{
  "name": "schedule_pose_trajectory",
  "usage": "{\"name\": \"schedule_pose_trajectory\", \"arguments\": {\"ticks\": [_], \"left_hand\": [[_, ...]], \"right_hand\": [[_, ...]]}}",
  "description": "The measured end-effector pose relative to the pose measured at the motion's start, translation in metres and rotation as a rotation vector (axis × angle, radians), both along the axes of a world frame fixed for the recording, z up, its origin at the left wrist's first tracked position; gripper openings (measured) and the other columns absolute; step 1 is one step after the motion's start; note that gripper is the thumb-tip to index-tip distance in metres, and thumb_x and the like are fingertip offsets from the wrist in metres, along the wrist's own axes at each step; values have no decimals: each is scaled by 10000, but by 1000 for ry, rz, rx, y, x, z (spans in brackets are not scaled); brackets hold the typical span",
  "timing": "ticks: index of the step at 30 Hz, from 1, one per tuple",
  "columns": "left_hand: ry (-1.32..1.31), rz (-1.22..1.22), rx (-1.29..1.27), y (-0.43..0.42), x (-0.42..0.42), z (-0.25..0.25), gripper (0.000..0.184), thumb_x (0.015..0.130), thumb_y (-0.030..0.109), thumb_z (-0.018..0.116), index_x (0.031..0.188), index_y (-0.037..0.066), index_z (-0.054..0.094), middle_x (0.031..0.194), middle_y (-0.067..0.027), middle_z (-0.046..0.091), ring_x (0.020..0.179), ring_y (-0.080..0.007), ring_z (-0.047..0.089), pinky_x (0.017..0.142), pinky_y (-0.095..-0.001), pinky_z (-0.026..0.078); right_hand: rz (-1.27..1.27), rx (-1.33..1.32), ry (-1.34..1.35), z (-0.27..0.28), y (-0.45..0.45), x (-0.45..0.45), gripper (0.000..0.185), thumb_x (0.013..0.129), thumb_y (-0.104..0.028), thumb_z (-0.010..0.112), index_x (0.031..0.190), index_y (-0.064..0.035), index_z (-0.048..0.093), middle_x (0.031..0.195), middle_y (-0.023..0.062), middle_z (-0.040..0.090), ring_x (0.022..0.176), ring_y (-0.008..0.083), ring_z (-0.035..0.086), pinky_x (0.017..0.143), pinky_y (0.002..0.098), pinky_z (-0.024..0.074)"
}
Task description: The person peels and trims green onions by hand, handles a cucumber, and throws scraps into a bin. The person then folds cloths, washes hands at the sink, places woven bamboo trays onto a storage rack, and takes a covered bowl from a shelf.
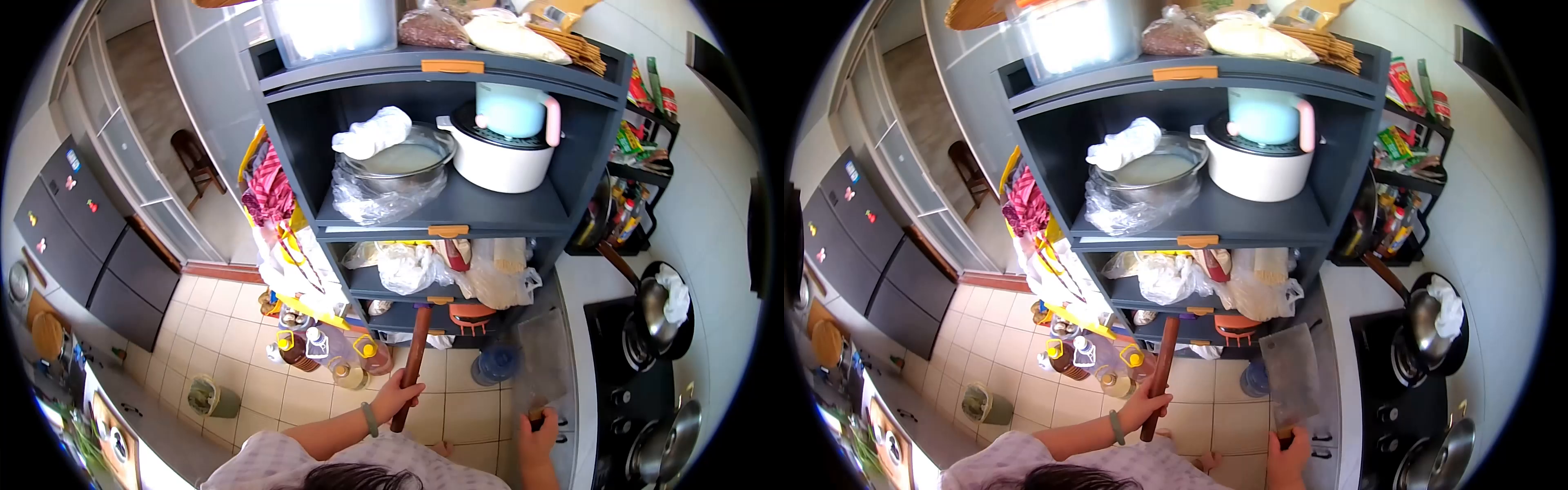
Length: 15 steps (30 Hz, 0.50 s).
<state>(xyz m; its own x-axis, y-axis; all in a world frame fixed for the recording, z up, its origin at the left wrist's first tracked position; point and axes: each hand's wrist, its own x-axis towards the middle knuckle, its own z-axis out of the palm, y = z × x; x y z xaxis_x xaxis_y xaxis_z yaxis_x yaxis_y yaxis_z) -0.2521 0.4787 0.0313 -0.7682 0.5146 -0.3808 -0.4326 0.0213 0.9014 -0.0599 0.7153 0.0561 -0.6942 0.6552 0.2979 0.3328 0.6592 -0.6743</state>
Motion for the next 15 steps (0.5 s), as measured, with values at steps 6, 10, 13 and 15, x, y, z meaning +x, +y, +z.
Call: {"name": "schedule_pose_trajectory", "arguments": {"ticks": [6,10,13,15], "left_hand": [[93,-39,216,-25,-48,41,283,841,141,536,1064,52,385,720,-38,485,550,-102,484,469,-233,407],[103,-22,417,-28,-81,88,434,798,24,500,1190,75,322,745,-59,479,544,-133,475,477,-238,407],[10,8,383,-39,-88,139,626,751,-33,486,1301,130,236,790,-72,480,576,-146,488,496,-242,415],[66,102,514,-48,-99,141,684,790,-9,472,1364,176,148,867,-76,478,632,-152,504,494,-247,440]], "right_hand": [[47,-55,-21,-15,3,-3,342,689,-96,656,948,-3,453,844,126,478,733,242,469,686,328,406],[22,-159,-39,-13,-7,-2,337,701,-95,644,964,-8,452,861,121,476,750,223,472,696,318,409],[-30,-277,-16,-7,-14,-10,334,706,-88,639,972,-15,451,862,109,472,759,203,472,697,312,409],[-52,-322,-15,-2,-17,-11,326,708,-80,636,969,-19,450,860,102,470,763,193,470,697,310,408]]}}
